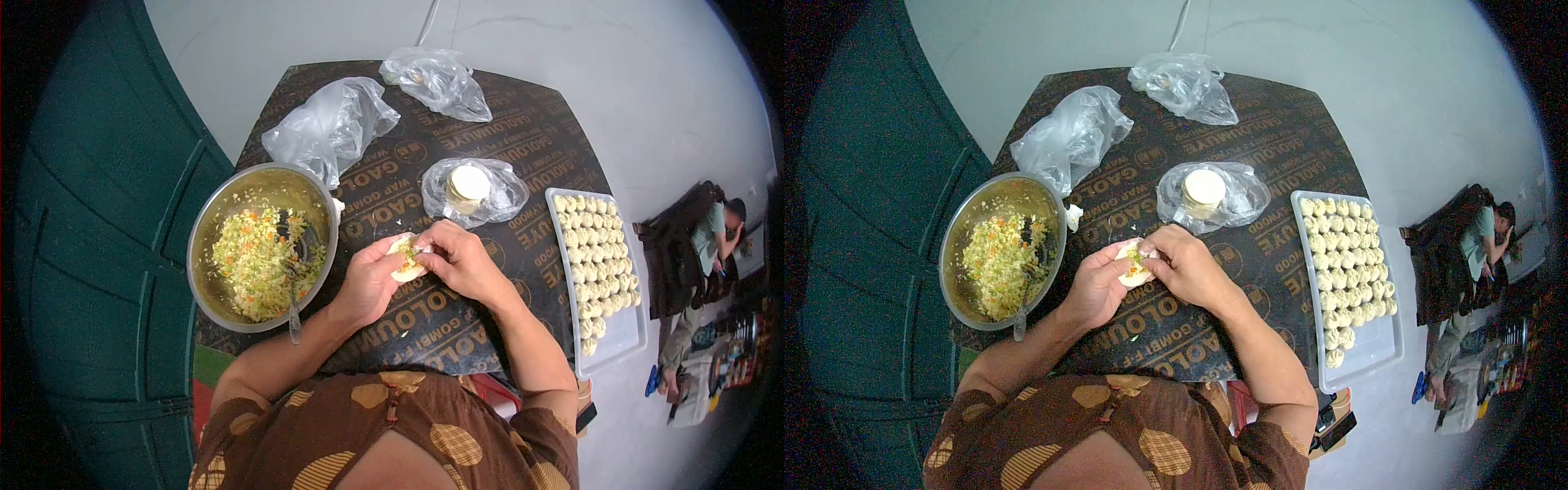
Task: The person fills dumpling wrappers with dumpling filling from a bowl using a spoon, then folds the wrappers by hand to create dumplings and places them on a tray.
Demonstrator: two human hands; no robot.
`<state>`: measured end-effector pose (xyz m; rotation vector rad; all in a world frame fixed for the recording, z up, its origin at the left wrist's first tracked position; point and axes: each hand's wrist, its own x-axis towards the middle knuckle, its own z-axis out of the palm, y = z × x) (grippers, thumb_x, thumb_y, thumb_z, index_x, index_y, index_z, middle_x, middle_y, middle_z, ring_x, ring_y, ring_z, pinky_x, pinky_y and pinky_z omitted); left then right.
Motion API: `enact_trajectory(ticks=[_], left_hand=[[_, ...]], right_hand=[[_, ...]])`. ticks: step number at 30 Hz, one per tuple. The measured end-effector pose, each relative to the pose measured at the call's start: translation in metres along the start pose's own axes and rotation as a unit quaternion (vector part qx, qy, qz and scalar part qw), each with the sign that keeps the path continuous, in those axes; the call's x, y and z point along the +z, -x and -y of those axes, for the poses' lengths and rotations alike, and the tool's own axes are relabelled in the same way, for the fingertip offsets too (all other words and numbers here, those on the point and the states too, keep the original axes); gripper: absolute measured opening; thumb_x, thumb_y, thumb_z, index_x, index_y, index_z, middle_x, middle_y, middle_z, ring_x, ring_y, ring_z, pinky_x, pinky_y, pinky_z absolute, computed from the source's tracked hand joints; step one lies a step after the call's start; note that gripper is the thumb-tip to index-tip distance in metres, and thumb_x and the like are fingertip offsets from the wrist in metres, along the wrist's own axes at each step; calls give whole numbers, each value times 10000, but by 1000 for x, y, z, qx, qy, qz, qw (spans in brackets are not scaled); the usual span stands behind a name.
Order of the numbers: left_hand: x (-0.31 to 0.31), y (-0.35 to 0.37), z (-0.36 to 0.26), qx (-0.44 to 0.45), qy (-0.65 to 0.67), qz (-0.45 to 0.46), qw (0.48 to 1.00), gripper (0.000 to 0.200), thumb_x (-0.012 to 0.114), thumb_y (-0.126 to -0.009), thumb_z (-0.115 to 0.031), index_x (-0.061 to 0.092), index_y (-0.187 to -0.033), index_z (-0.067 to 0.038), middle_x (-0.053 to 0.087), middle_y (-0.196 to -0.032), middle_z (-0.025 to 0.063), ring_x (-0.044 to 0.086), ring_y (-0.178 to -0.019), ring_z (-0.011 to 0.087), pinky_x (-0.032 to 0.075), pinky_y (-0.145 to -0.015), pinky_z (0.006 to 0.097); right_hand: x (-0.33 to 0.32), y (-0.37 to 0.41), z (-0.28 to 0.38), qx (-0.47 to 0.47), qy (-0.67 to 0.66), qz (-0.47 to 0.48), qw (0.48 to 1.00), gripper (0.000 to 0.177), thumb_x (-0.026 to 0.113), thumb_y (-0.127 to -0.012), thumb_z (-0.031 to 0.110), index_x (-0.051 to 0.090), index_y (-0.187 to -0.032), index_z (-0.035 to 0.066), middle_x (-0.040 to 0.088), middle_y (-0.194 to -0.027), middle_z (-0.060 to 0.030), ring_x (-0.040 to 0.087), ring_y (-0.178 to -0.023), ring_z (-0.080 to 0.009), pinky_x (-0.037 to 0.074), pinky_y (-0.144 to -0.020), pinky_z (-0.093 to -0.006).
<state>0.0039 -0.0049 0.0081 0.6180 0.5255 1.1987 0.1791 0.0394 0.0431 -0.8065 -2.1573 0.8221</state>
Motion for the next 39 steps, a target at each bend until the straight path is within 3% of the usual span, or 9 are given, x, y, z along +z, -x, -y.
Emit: enact_trajectory(ticks=[3, 5, 6, 8, 12, 17, 30, 39], left_hand=[[0, 0, 0, 3, -4, -3, 1000, 332, 461, -959, -46, 461, -1264, 84, 562, -1188, 135, 571, -1087, 200, 454, -965, 339], [-4, 0, 3, 0, -27, 2, 1000, 331, 458, -957, -37, 461, -1265, 84, 570, -1178, 132, 578, -1077, 199, 462, -954, 338], [-4, 0, 3, 0, -27, 3, 1000, 331, 458, -957, -37, 461, -1265, 84, 570, -1178, 132, 578, -1077, 199, 462, -954, 338], [-3, 0, 4, 4, -20, -1, 1000, 335, 454, -953, -30, 460, -1267, 85, 574, -1174, 130, 580, -1077, 199, 467, -948, 337], [2, 1, 0, 4, -18, 1, 1000, 337, 451, -950, -28, 459, -1268, 86, 574, -1176, 132, 579, -1082, 201, 464, -952, 338], [-1, 1, 1, 0, -20, 14, 1000, 350, 448, -944, -25, 452, -1276, 87, 564, -1197, 137, 571, -1098, 204, 455, -967, 342], [-1, -1, -1, -17, -1, -2, 1000, 358, 412, -938, -34, 446, -1268, 101, 566, -1184, 157, 577, -1088, 231, 456, -967, 356], [-5, -1, 0, -5, 63, 52, 997, 462, 363, -851, -41, 410, -1281, 121, 532, -1226, 182, 543, -1140, 255, 387, -1042, 388]], right_hand=[[2, -1, -2, -20, 1, -4, 1000, 184, 669, -763, -1, 591, -930, 0, 582, -838, -140, 572, -817, -328, 472, -719, -388], [6, 0, -8, -60, 32, -3, 998, 174, 673, -786, -2, 610, -947, 15, 582, -833, -105, 581, -777, -247, 477, -686, -335], [6, 0, -8, -60, 32, -4, 998, 174, 673, -786, -2, 610, -947, 15, 582, -833, -105, 581, -777, -247, 477, -686, -335], [3, 0, -4, -32, 8, 7, 999, 185, 662, -766, -2, 593, -938, 5, 584, -846, -143, 571, -832, -334, 470, -738, -396], [-1, -1, 2, 16, -2, -18, 1000, 178, 657, -771, -1, 594, -938, 4, 590, -859, -146, 571, -844, -339, 471, -752, -401], [3, -1, -9, -16, 21, 13, 1000, 185, 654, -779, 2, 600, -956, 3, 599, -885, -146, 573, -873, -342, 470, -766, -396], [-1, -1, -6, -18, 29, -9, 999, 165, 645, -781, -2, 597, -939, 5, 598, -876, -148, 575, -873, -344, 475, -768, -398], [5, 0, -9, -31, 43, 6, 999, 162, 650, -780, 1, 601, -935, 7, 601, -877, -154, 583, -870, -346, 480, -755, -398]])
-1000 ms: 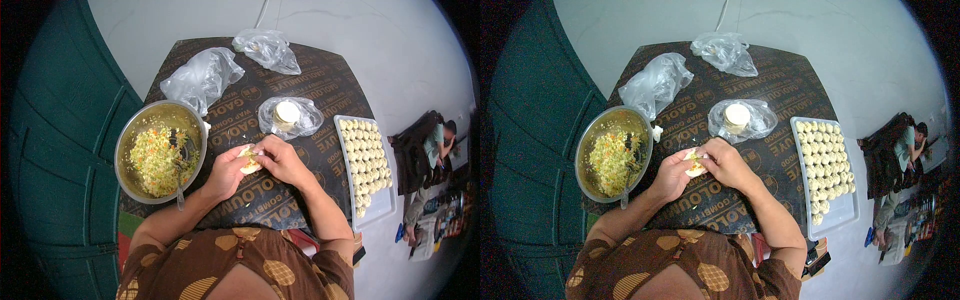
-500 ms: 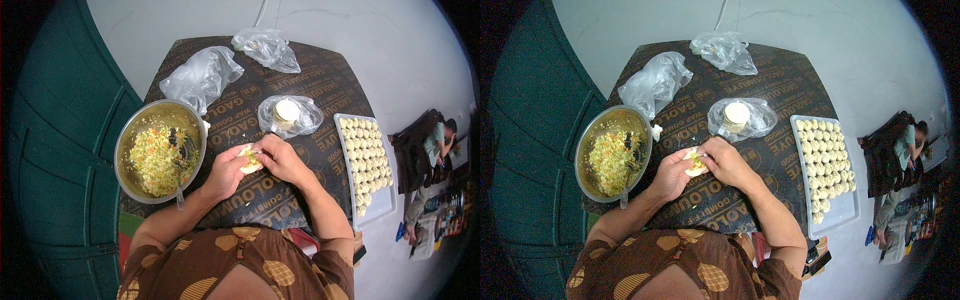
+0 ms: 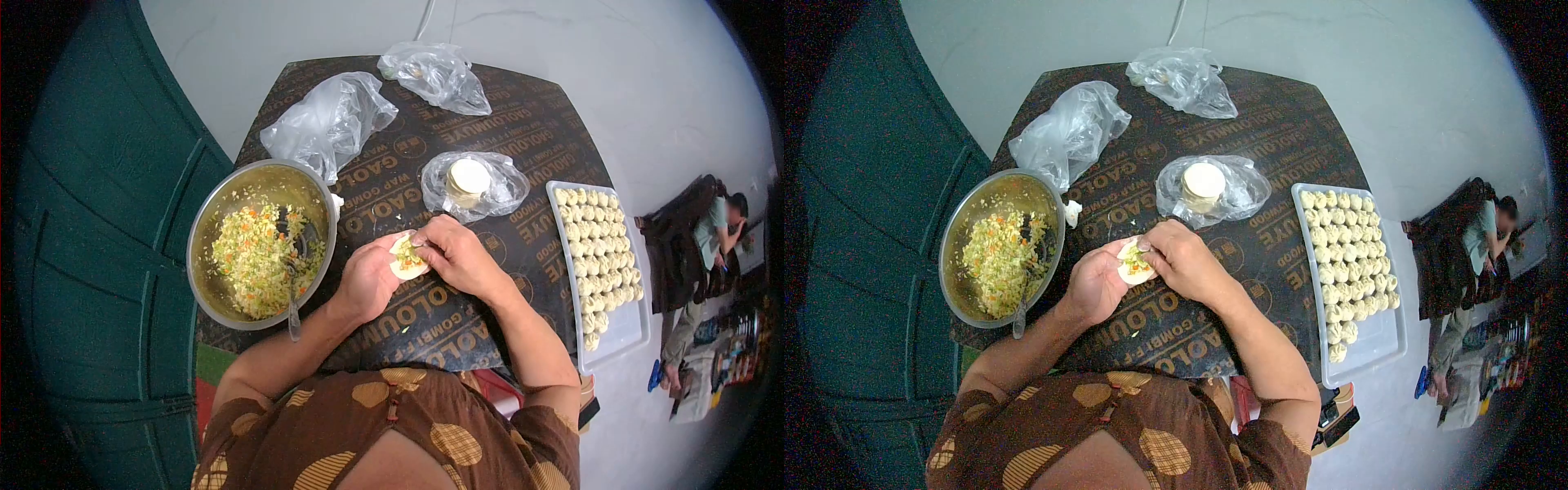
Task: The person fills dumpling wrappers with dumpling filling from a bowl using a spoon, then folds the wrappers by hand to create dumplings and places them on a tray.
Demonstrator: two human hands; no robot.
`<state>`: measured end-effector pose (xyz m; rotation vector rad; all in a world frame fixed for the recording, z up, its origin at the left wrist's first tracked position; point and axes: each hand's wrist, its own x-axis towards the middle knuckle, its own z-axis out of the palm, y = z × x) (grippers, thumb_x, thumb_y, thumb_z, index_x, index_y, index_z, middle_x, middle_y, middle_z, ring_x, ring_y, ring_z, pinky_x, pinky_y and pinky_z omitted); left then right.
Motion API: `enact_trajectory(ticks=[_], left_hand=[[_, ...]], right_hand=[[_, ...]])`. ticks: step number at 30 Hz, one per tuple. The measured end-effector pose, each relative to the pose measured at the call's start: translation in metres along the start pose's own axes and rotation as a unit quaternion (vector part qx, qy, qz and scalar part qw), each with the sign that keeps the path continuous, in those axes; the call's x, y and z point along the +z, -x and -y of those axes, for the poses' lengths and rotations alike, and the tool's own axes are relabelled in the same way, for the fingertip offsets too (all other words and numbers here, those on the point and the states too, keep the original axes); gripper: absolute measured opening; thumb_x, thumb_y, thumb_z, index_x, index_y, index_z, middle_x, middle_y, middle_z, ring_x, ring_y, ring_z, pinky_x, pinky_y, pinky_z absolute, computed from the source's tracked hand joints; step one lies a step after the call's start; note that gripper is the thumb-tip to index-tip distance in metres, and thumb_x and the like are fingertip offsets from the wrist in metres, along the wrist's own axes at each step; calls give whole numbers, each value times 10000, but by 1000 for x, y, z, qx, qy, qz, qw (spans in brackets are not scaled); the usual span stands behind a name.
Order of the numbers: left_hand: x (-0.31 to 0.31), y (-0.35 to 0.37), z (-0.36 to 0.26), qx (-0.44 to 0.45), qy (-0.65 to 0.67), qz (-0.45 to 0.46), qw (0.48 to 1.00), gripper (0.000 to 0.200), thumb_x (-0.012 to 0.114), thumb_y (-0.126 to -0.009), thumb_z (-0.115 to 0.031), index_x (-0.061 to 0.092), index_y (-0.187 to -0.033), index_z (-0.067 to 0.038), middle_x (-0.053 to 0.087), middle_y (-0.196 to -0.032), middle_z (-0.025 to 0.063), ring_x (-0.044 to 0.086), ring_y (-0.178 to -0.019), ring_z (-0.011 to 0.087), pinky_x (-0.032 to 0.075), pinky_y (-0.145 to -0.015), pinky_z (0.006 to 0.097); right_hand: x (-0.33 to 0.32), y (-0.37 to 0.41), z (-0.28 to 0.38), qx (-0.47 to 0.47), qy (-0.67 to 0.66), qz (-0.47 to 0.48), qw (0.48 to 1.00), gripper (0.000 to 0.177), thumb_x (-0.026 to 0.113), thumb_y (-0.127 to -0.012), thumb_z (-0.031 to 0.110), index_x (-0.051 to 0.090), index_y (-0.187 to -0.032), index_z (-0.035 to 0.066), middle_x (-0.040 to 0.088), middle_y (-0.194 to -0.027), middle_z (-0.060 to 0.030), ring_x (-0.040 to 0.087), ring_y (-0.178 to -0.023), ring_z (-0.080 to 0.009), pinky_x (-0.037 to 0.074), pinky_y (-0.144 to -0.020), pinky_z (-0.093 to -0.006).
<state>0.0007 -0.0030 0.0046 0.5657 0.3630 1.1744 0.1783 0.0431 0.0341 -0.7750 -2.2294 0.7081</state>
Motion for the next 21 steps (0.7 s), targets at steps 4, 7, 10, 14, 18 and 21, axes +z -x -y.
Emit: enact_trajectory(ticks=[4, 7, 10, 14, 18, 21], left_hand=[[4, -2, 0, 1, -46, -8, 999, 486, 366, -820, 25, 399, -1297, 109, 524, -1245, 181, 539, -1156, 256, 394, -1046, 388], [4, -1, 0, 2, -74, -15, 997, 504, 379, -803, 72, 398, -1305, 97, 526, -1245, 177, 541, -1160, 257, 404, -1043, 388], [6, -1, -1, 2, -90, -17, 996, 513, 393, -798, 98, 395, -1311, 91, 530, -1240, 173, 550, -1149, 258, 413, -1037, 387], [4, -1, 1, 7, -89, -36, 995, 485, 422, -831, 101, 391, -1315, 91, 536, -1234, 165, 556, -1139, 248, 420, -1031, 375], [3, -1, 2, 3, -91, -46, 995, 458, 446, -861, 88, 391, -1316, 89, 535, -1233, 157, 551, -1142, 228, 427, -1020, 361], [3, -1, 3, 4, -105, -52, 993, 445, 461, -876, 71, 393, -1316, 88, 537, -1229, 148, 548, -1141, 214, 431, -1009, 350]], right_hand=[[-7, -2, 4, 22, -24, -27, 999, 118, 639, -805, 14, 610, -919, 2, 617, -871, -155, 597, -868, -339, 485, -753, -387], [-15, -1, 4, 55, -34, -38, 997, 83, 626, -824, 21, 614, -903, -2, 625, -854, -155, 605, -851, -330, 484, -758, -383], [-23, 0, -1, 67, -32, -13, 997, 82, 654, -837, 12, 611, -902, -13, 601, -823, -99, 592, -782, -216, 478, -717, -307], [-27, 1, -2, 42, -14, 23, 999, 82, 659, -824, 13, 601, -878, -11, 592, -811, -99, 580, -770, -224, 469, -714, -315], [-23, 2, -1, 25, -7, 43, 999, 85, 660, -805, 18, 594, -855, -3, 591, -811, -117, 570, -781, -274, 464, -725, -343], [-18, 2, -2, 13, 4, 43, 999, 84, 651, -790, 21, 584, -837, 4, 589, -807, -138, 570, -806, -324, 464, -737, -380]])
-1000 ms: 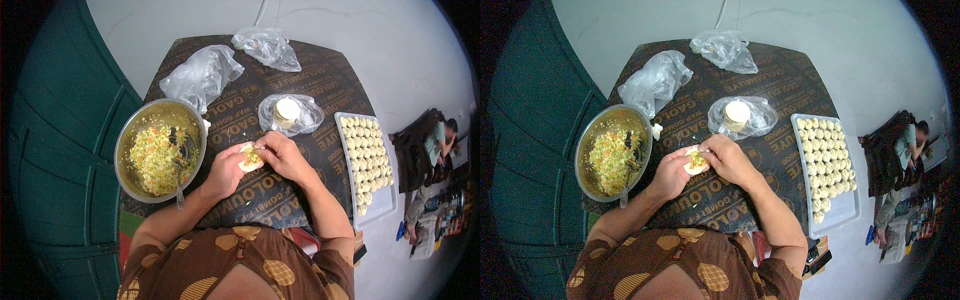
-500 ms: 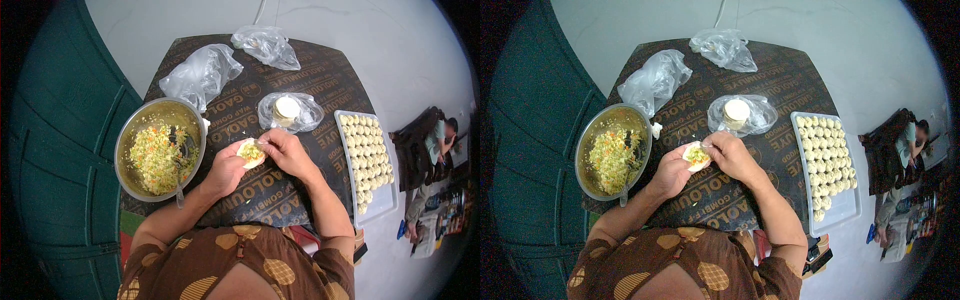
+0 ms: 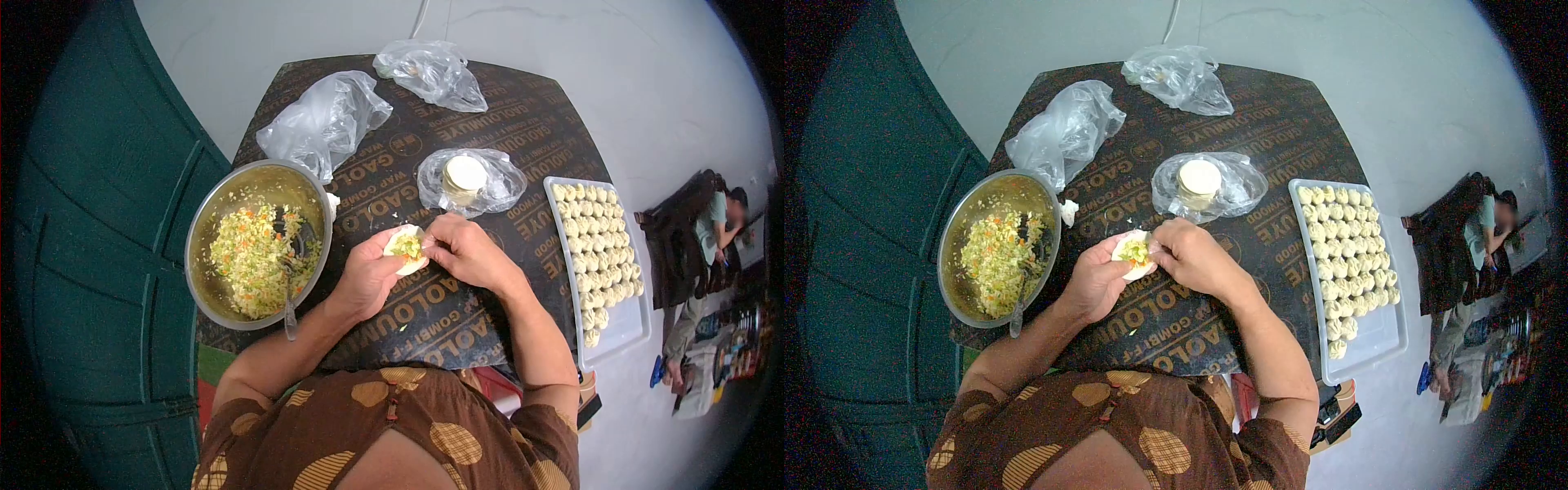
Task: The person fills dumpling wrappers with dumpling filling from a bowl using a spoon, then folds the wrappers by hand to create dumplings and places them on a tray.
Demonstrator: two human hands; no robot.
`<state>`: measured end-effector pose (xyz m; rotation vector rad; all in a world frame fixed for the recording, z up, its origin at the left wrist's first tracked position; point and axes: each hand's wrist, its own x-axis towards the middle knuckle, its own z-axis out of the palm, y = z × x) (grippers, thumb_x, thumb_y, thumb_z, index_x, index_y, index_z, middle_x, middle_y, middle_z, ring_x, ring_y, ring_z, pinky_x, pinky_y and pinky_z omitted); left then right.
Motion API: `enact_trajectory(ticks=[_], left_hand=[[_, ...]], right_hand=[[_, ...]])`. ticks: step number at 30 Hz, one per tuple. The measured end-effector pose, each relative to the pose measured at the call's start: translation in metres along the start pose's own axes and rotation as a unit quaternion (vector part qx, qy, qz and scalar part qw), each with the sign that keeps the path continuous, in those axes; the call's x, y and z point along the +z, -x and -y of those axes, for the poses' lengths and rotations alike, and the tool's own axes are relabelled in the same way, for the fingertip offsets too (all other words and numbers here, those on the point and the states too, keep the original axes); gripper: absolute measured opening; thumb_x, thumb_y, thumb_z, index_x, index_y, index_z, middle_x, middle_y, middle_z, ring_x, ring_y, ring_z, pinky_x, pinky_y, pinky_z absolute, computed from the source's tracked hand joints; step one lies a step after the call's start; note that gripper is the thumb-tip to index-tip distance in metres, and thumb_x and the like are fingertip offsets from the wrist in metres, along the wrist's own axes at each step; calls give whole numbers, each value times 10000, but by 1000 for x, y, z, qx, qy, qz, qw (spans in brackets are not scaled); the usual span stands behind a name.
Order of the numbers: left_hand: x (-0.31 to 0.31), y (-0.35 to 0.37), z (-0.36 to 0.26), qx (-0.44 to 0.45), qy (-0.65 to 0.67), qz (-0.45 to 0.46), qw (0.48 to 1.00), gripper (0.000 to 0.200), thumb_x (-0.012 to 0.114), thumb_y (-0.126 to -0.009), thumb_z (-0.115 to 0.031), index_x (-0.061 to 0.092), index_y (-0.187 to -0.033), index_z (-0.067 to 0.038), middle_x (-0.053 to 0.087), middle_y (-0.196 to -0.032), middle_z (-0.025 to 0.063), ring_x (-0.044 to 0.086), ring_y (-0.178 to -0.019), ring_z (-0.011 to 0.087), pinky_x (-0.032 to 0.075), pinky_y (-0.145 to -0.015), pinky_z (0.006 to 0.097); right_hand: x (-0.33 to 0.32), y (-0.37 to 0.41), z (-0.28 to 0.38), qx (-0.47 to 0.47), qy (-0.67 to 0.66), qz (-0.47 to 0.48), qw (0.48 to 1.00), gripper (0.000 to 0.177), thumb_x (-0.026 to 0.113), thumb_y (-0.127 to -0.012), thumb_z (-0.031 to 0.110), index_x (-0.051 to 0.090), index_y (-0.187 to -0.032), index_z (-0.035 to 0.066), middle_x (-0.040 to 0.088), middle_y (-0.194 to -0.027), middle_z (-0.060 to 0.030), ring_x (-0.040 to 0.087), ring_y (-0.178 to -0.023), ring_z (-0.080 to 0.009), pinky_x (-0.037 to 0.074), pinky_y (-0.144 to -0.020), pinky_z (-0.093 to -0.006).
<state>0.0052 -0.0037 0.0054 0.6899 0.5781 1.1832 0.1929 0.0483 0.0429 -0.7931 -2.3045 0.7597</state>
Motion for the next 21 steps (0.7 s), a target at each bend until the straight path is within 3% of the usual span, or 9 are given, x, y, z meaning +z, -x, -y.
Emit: enact_trajectory(ticks=[1, 12, 21], left_hand=[[0, 0, 0, -4, -4, 3, 1000, 441, 459, -876, 73, 397, -1312, 88, 538, -1227, 145, 548, -1138, 210, 431, -1006, 347], [-2, 0, 2, -6, -9, 6, 1000, 429, 447, -864, 83, 415, -1291, 92, 546, -1210, 142, 556, -1122, 208, 433, -998, 346], [-4, 0, -2, 6, 89, 51, 995, 428, 385, -889, -45, 402, -1287, 113, 534, -1219, 176, 544, -1141, 243, 415, -1012, 372]], right_hand=[[1, 0, 0, 2, 4, 2, 1000, 83, 643, -778, 23, 575, -823, 8, 585, -801, -153, 571, -823, -357, 464, -746, -409], [1, 0, 6, 22, -15, 1, 1000, 80, 645, -789, 40, 578, -814, 6, 581, -795, -154, 578, -818, -350, 468, -736, -407], [-3, -1, 6, 31, -28, -2, 999, 70, 633, -802, 47, 590, -831, 1, 594, -813, -164, 582, -825, -348, 470, -745, -410]])
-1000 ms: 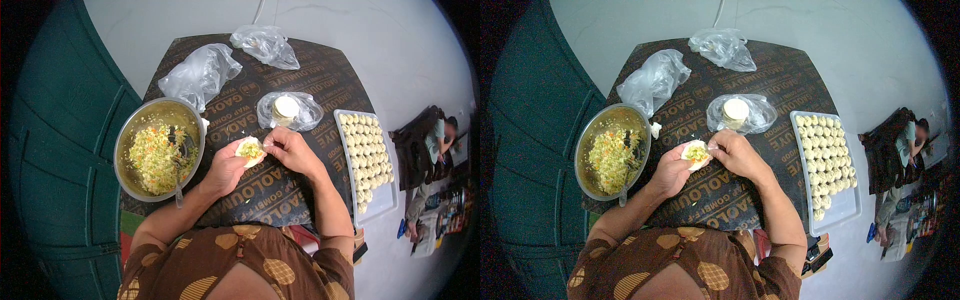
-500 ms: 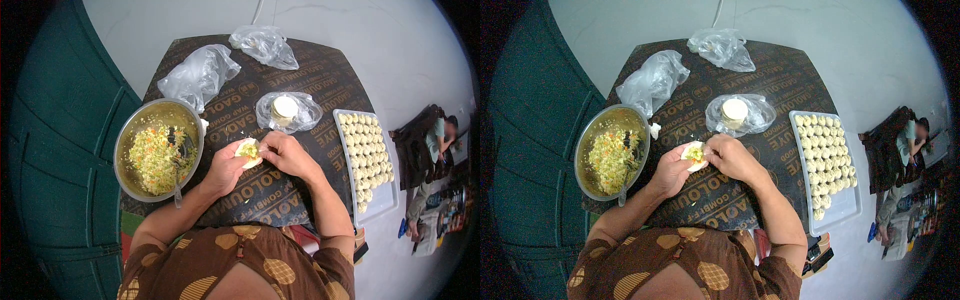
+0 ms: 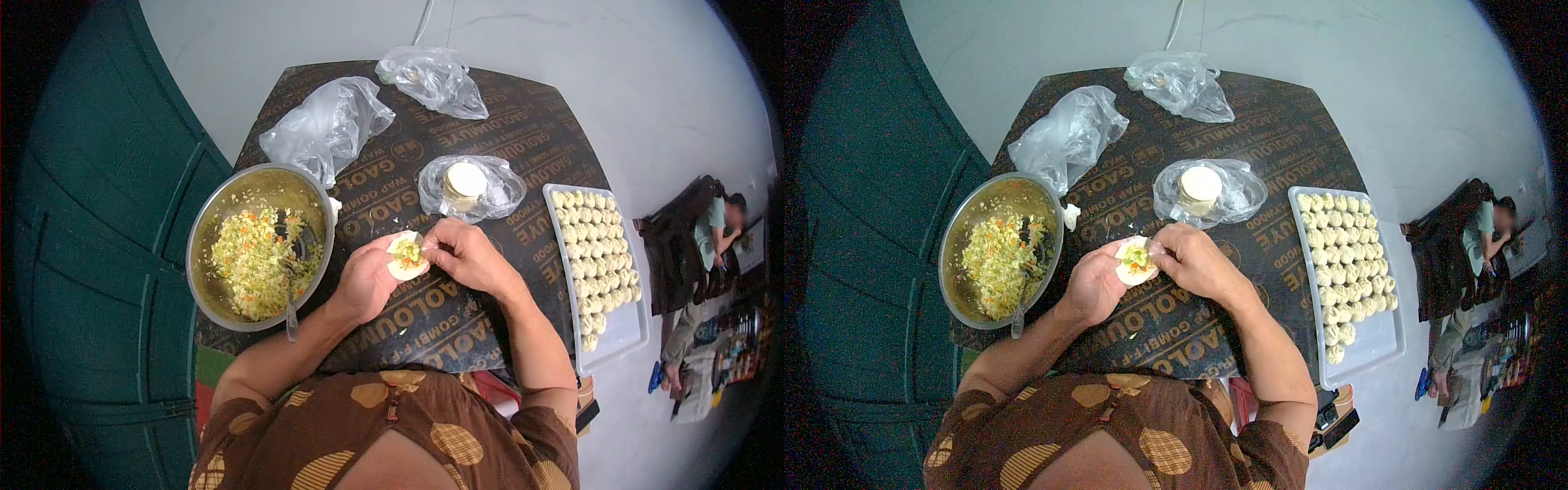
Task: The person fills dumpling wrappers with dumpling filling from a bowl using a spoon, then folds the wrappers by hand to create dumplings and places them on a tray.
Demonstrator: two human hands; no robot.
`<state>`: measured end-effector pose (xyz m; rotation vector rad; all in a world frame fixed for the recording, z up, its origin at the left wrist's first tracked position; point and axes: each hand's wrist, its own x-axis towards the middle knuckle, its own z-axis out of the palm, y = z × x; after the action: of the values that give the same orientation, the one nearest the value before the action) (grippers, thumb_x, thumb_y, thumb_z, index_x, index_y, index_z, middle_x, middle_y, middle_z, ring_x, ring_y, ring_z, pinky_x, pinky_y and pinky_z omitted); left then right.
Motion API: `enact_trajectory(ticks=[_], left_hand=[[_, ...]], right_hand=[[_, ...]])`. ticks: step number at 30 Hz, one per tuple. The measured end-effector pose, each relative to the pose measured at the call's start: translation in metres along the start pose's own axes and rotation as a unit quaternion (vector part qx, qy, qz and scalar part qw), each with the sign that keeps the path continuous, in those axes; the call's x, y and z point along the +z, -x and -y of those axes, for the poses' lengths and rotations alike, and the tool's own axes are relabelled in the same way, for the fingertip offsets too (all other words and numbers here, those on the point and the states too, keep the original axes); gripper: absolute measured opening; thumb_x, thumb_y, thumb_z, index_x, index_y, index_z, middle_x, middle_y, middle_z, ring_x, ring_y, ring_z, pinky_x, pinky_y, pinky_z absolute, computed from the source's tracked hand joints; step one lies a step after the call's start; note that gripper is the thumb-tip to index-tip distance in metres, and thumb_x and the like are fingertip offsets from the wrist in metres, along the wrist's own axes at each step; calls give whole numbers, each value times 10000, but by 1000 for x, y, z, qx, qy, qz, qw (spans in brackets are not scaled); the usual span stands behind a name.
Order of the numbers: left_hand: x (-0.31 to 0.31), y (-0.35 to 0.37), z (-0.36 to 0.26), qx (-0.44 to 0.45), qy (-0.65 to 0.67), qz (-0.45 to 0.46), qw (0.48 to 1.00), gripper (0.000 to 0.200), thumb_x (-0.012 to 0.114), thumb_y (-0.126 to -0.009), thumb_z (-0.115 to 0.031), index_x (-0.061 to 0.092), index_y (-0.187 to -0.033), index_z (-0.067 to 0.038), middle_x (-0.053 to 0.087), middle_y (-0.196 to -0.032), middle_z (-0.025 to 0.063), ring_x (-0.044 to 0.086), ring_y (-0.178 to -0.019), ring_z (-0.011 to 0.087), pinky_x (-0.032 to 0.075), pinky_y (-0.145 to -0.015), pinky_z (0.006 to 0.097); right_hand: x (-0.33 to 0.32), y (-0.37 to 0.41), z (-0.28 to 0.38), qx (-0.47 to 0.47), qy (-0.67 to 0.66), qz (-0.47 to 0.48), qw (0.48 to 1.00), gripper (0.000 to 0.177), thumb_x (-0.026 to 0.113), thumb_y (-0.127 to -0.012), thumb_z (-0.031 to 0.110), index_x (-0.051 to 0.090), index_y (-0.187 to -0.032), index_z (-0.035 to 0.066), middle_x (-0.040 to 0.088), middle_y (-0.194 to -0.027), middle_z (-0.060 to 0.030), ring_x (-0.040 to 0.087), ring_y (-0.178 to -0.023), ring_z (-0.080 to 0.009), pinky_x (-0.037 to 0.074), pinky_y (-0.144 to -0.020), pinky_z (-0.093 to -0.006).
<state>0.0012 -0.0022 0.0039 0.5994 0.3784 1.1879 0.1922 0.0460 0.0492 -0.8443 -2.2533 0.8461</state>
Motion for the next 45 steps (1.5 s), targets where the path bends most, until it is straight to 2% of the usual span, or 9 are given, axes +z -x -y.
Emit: enact_trajectory(ticks=[7, 16, 26, 29, 35, 38, 40, 45], left_hand=[[2, 0, 1, -19, -36, -29, 999, 395, 354, -926, -17, 397, -1295, 117, 529, -1231, 178, 544, -1145, 241, 412, -1023, 380], [4, 1, 1, -21, -57, -32, 998, 372, 369, -945, -10, 411, -1295, 109, 536, -1226, 165, 549, -1140, 231, 426, -1011, 369], [9, 3, -1, -30, -64, -34, 997, 347, 373, -949, -11, 443, -1269, 106, 566, -1183, 154, 579, -1094, 218, 460, -970, 354], [5, 3, 2, -33, -64, -37, 997, 346, 377, -951, -15, 442, -1270, 106, 567, -1180, 152, 583, -1087, 215, 463, -966, 353], [6, 4, 1, -39, -76, -33, 996, 338, 370, -956, -19, 448, -1262, 100, 569, -1171, 146, 592, -1071, 207, 475, -950, 341], [5, 4, 2, -40, -88, -33, 995, 330, 369, -961, -23, 453, -1257, 97, 571, -1166, 146, 592, -1073, 204, 479, -945, 338], [6, 4, 2, -41, -87, -39, 995, 339, 363, -956, -23, 447, -1260, 102, 568, -1172, 153, 590, -1080, 214, 474, -954, 347], [4, 2, -2, -31, -40, -13, 999, 394, 352, -919, -27, 414, -1279, 123, 553, -1202, 182, 575, -1110, 249, 448, -992, 378]], right_hand=[[8, 0, -4, -27, 20, -7, 999, 80, 631, -802, 52, 596, -855, 4, 601, -834, -159, 586, -847, -347, 478, -750, -411], [10, 1, 2, -6, -5, -21, 1000, 159, 653, -777, 12, 587, -921, 1, 599, -864, -157, 581, -850, -350, 476, -753, -400], [10, -1, 6, -37, -4, -46, 998, 153, 631, -784, 2, 589, -932, -5, 596, -880, -158, 573, -866, -348, 472, -766, -402], [12, -1, 0, -57, 18, -16, 998, 149, 632, -782, 0, 594, -925, -6, 597, -888, -159, 574, -866, -350, 472, -764, -404], [12, -2, 7, -71, 8, -51, 996, 100, 622, -798, 18, 598, -893, -3, 584, -860, -156, 567, -850, -346, 471, -750, -407], [15, -2, 3, -77, 55, -18, 995, 88, 613, -808, 24, 601, -891, -1, 587, -847, -154, 570, -845, -349, 473, -751, -406], [13, -1, 3, -75, 57, -11, 995, 118, 614, -827, 4, 610, -944, 13, 582, -858, -129, 571, -858, -307, 474, -759, -360], [9, -2, 5, -53, 6, -60, 997, 100, 607, -826, 30, 610, -921, -4, 607, -875, -159, 581, -859, -352, 476, -773, -405]])
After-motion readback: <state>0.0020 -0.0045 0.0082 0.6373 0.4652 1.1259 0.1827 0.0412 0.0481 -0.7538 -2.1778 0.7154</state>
